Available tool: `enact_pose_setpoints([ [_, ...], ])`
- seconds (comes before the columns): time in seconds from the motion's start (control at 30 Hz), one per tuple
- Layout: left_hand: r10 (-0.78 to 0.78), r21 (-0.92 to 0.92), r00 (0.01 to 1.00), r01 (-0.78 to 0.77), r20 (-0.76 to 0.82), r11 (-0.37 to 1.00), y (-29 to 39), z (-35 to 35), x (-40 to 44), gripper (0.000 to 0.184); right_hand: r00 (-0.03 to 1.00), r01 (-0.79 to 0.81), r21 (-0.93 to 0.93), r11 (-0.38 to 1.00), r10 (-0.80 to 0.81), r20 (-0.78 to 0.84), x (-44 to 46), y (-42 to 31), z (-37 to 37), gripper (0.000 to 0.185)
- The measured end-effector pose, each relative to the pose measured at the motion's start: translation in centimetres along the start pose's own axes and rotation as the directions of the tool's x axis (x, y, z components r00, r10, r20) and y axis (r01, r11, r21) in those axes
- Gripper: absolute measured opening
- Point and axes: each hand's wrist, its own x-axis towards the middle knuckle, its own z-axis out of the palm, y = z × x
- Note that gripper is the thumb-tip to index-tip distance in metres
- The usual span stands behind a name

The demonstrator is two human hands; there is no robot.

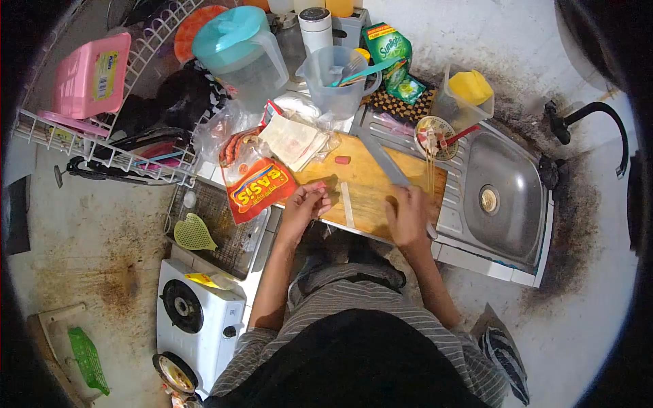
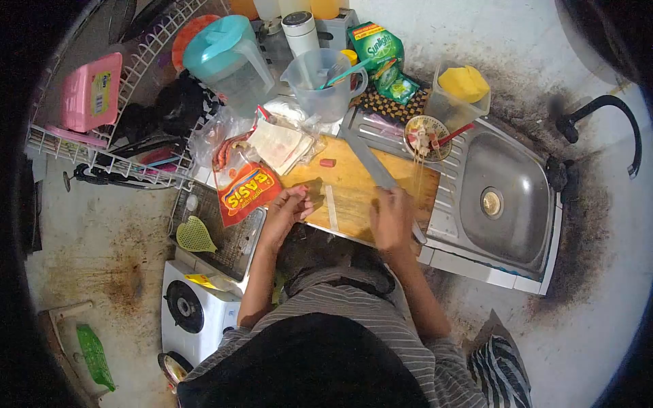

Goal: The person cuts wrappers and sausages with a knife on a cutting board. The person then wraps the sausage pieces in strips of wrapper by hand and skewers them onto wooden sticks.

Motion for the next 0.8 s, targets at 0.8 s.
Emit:
enact_pose_setpoints([
  [0.8,0.280,0.235,0.958,-0.286,0.062,0.929,-1.7,-0.2,0.2,0.020,0.820,0.324,0.471,0.820,-0.492,0.293,5.8,-2.9,4.3,0.015],
])
